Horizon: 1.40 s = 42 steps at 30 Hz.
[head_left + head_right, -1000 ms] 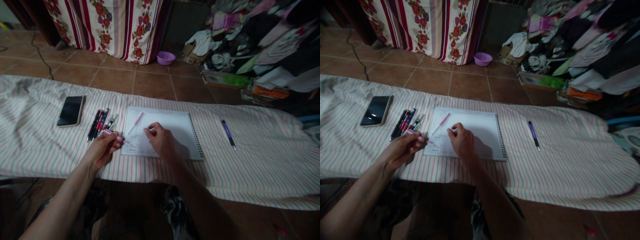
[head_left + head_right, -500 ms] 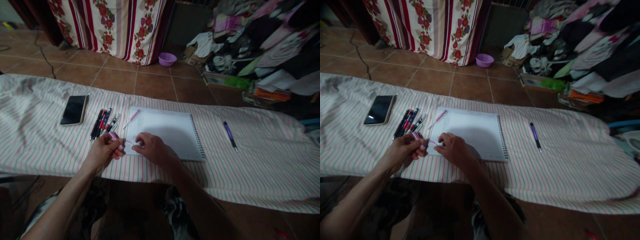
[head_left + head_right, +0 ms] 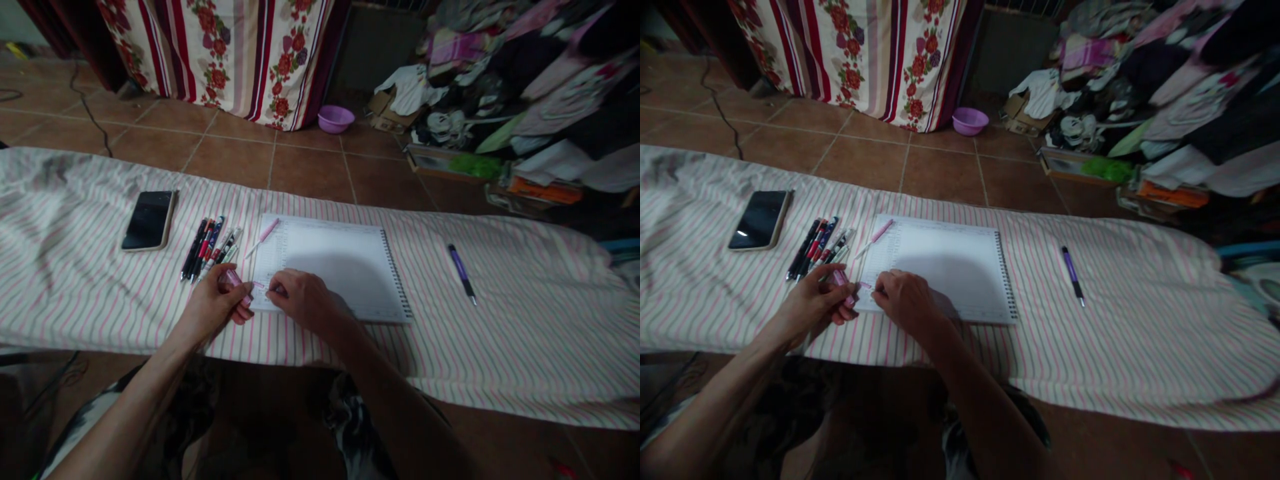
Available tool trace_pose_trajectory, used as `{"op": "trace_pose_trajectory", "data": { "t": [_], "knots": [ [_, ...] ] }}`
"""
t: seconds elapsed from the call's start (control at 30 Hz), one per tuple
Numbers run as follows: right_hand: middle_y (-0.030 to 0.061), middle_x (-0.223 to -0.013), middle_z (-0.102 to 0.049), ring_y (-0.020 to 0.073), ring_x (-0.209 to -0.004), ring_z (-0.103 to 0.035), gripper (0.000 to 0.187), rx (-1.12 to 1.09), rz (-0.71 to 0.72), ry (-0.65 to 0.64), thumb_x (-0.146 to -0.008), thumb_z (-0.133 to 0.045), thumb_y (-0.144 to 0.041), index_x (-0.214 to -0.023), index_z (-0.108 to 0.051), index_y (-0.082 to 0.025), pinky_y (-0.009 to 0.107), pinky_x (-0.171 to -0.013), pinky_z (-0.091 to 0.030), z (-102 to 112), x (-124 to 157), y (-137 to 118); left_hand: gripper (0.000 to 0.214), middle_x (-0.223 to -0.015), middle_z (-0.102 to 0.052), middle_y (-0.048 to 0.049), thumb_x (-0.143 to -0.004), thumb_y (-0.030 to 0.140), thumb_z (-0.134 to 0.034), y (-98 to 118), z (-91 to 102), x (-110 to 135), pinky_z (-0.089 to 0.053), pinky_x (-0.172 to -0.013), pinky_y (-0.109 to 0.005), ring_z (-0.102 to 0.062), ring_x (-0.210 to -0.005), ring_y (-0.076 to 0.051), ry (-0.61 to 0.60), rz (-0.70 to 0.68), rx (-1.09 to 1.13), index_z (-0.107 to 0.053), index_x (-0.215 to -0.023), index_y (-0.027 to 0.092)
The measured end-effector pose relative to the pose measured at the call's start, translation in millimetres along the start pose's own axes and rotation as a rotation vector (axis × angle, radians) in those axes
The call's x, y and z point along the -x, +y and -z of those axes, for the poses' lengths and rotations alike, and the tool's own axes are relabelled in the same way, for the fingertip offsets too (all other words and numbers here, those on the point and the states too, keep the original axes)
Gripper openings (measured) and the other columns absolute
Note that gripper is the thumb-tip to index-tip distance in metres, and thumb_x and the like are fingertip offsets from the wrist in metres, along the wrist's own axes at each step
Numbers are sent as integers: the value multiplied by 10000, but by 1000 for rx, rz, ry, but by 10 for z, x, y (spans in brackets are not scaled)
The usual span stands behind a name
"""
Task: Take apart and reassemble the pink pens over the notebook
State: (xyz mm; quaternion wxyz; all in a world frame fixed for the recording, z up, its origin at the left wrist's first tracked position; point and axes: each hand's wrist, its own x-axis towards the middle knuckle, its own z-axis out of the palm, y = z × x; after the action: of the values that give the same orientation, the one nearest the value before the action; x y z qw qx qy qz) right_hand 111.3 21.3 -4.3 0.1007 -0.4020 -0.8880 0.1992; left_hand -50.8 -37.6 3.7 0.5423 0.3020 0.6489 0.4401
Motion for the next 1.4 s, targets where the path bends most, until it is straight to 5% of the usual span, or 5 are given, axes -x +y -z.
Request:
{"op": "trace_pose_trajectory", "data": {
  "t": [1.4],
  "knots": [
    [22, -699, -634, 124, -656, -535, 69, -163, 171, 196, -792, -591, -179, -733, -607, -147, 244, -646, -373, 68, -42, 22, 293, -530, -623, -1, -796, 103, -552, 88, -70, 11, -463, -396, -193, -603, -426, -141, 71, 26, 166, -434, -1062, 129]
  ]
}}
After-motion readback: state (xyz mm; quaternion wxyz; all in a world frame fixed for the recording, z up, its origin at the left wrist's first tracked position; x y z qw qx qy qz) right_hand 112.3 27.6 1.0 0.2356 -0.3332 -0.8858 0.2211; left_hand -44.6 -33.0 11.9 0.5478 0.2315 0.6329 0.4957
